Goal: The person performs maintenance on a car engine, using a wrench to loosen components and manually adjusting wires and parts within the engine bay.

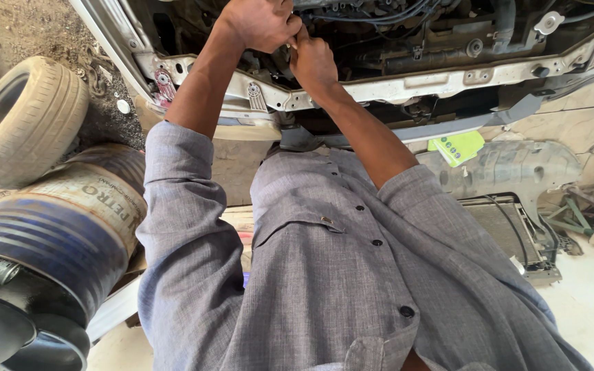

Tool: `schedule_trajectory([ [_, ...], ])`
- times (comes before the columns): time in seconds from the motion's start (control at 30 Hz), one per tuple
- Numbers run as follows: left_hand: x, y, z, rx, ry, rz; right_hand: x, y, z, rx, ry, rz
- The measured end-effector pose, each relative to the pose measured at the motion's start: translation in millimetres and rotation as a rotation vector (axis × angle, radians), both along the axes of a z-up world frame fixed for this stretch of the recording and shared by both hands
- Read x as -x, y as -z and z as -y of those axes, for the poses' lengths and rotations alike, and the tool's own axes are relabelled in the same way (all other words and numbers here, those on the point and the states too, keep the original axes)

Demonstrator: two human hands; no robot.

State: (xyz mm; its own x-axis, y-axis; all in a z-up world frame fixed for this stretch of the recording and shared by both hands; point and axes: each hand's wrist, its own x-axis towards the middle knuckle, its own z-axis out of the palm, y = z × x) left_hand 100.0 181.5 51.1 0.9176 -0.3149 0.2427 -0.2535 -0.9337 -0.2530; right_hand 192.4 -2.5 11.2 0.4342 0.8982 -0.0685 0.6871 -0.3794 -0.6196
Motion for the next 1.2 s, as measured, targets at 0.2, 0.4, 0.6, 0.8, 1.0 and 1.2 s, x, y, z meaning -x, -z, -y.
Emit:
schedule_trajectory([
  [0.2,0.1,2.9,-0.2,0.035,0.002,-0.024,-2.3,1.2,-0.3,0.006,-0.031,-0.02],
  [0.4,0.6,8.8,2.5,0.054,-0.011,-0.001,-6.5,1.4,2.2,-0.034,-0.057,0.003],
  [0.6,4.3,6.5,7.5,0.111,-0.052,0.034,-14.8,-3.8,4.0,-0.014,-0.117,0.033],
  [0.8,21.1,7.7,85.8,0.403,-0.77,0.154,-94.7,-16.4,-41.3,-0.01,-0.905,0.494],
  [1.0,11.3,-0.9,125.8,0.959,-1.297,0.258,-89.4,1.3,-113.4,-0.027,-1.333,0.412],
  [1.2,-15.8,-11.2,147.8,1.352,-1.409,0.172,-95.1,-29.7,-101.3,-0.235,-1.279,0.64],
])
